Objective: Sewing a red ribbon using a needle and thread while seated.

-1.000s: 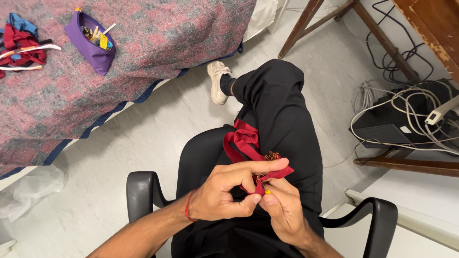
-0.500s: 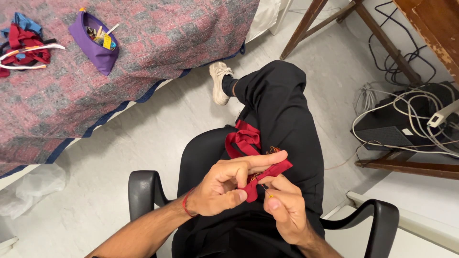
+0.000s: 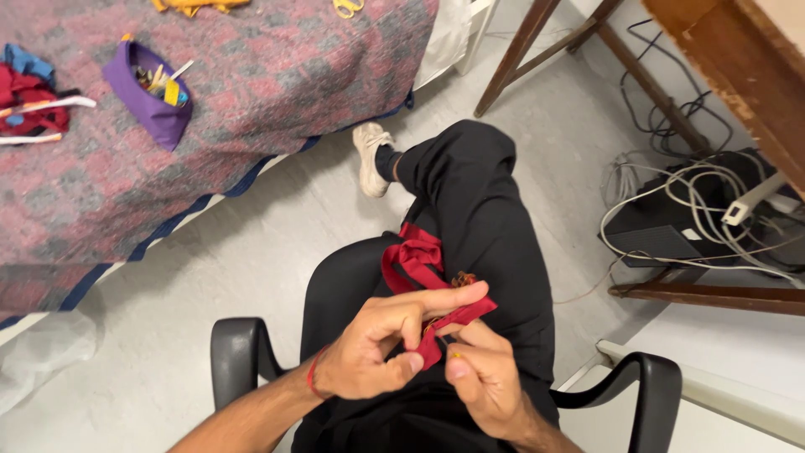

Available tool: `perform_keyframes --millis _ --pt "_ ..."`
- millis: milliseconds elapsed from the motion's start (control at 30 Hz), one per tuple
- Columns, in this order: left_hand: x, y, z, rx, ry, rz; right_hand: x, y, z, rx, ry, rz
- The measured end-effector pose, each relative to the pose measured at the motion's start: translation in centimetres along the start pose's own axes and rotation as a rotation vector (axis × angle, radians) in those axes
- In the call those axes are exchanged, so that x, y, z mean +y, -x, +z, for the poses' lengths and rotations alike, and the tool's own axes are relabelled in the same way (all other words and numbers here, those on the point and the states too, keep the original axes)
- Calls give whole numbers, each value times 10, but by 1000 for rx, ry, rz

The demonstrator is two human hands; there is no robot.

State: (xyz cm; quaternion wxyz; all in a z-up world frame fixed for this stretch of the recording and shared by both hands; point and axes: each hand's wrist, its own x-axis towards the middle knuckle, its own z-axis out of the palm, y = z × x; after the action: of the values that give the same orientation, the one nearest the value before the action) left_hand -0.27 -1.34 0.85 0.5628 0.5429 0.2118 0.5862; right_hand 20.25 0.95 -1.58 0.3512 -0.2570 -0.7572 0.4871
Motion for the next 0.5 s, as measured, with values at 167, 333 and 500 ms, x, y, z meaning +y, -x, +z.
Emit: perform_keyframes --millis 167,333,500 --pt "1 1 -1 -34 -175 49 0 -4 2 -10 -11 -44" --pt "-2 2 -2 -60 -236 77 -7 -12 4 -1 -67 -93" --pt "-8 8 -5 -67 -238 61 -1 -9 8 -4 -105 -135"
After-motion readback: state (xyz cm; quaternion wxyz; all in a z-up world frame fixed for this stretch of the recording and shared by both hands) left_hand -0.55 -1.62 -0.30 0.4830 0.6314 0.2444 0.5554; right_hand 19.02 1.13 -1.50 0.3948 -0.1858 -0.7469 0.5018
